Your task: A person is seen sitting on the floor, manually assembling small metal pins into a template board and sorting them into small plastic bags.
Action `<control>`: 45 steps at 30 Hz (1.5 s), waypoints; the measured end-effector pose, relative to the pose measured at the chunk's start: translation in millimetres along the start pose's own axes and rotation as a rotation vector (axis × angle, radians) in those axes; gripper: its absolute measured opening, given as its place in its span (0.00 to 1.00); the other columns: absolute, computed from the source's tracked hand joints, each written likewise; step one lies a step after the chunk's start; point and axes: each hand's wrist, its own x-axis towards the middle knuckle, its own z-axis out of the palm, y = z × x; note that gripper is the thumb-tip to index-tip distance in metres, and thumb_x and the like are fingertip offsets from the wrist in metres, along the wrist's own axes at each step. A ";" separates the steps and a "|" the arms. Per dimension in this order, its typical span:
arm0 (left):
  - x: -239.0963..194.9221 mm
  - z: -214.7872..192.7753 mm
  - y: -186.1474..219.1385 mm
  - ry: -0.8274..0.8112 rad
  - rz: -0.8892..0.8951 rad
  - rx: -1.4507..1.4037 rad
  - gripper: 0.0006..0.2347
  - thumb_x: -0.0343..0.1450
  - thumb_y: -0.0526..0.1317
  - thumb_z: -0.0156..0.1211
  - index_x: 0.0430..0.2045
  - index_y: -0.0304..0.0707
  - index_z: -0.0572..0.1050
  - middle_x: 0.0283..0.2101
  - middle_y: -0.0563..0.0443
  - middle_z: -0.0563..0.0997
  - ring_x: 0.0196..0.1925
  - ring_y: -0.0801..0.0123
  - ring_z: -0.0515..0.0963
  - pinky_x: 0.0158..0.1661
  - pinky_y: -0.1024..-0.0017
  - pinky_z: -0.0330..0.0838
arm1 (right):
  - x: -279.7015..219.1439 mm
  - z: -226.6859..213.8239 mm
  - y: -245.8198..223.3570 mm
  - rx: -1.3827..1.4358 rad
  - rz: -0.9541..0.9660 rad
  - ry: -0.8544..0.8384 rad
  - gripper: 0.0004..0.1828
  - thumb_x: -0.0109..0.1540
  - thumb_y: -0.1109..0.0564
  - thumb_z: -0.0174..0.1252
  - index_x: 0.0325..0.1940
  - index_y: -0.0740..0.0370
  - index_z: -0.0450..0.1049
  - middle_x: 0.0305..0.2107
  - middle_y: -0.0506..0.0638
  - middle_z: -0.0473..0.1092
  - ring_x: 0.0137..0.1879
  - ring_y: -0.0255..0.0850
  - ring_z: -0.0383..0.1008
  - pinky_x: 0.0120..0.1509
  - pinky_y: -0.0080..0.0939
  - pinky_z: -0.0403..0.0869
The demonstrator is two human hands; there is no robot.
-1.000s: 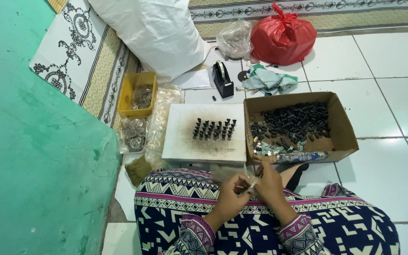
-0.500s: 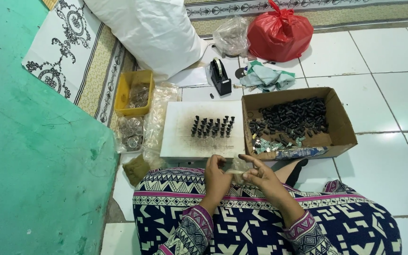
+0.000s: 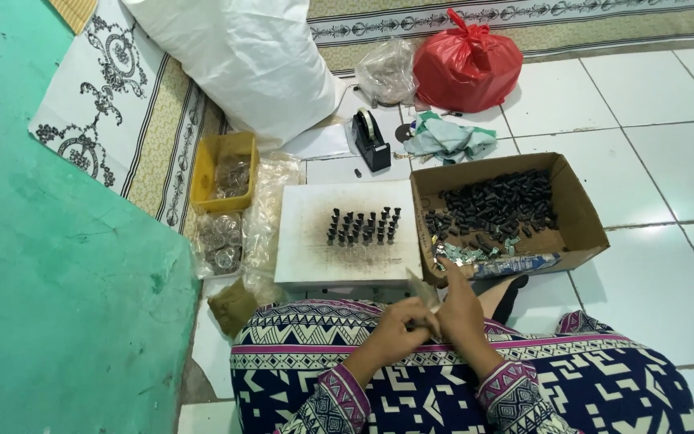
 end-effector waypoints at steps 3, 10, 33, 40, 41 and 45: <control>11.4 -7.4 -17.3 0.183 0.048 0.282 0.05 0.62 0.31 0.65 0.20 0.46 0.81 0.24 0.49 0.72 0.27 0.57 0.76 0.32 0.66 0.74 | -17.6 -21.9 -57.2 -0.015 -0.052 -0.046 0.45 0.55 0.63 0.69 0.74 0.62 0.58 0.59 0.70 0.67 0.60 0.68 0.74 0.62 0.70 0.73; 20.4 -73.5 3.5 0.363 -0.042 0.502 0.10 0.64 0.26 0.61 0.15 0.43 0.82 0.32 0.49 0.67 0.32 0.51 0.77 0.40 0.63 0.78 | 37.2 36.4 -23.2 0.117 -0.175 -0.243 0.37 0.51 0.58 0.70 0.64 0.39 0.72 0.48 0.58 0.76 0.56 0.61 0.79 0.59 0.58 0.77; 54.7 -103.7 -26.1 0.541 0.080 0.238 0.07 0.56 0.32 0.65 0.24 0.43 0.84 0.34 0.47 0.79 0.29 0.59 0.81 0.26 0.70 0.76 | 167.4 32.4 -38.8 -0.283 -0.416 -0.146 0.46 0.51 0.56 0.74 0.72 0.55 0.67 0.57 0.64 0.69 0.65 0.62 0.69 0.59 0.62 0.77; 58.4 -99.6 -22.3 0.573 0.149 0.242 0.07 0.56 0.33 0.66 0.24 0.43 0.84 0.32 0.46 0.78 0.30 0.56 0.81 0.25 0.69 0.76 | 172.4 49.4 -27.2 -0.230 -0.477 -0.074 0.27 0.51 0.65 0.70 0.55 0.61 0.77 0.45 0.65 0.74 0.54 0.66 0.77 0.52 0.62 0.81; 59.3 -100.5 -25.3 0.561 0.158 0.260 0.07 0.55 0.33 0.67 0.24 0.43 0.83 0.32 0.46 0.78 0.30 0.55 0.81 0.25 0.68 0.76 | 172.0 50.0 -26.6 -0.221 -0.478 -0.071 0.25 0.51 0.65 0.70 0.53 0.61 0.78 0.45 0.65 0.74 0.53 0.65 0.78 0.52 0.61 0.81; 57.2 -98.9 -23.3 0.553 0.157 0.247 0.06 0.56 0.34 0.68 0.23 0.42 0.82 0.31 0.47 0.78 0.30 0.57 0.80 0.25 0.69 0.75 | 174.0 52.0 -19.1 -0.132 -0.447 -0.049 0.22 0.51 0.65 0.70 0.50 0.59 0.81 0.42 0.64 0.76 0.51 0.63 0.79 0.50 0.56 0.82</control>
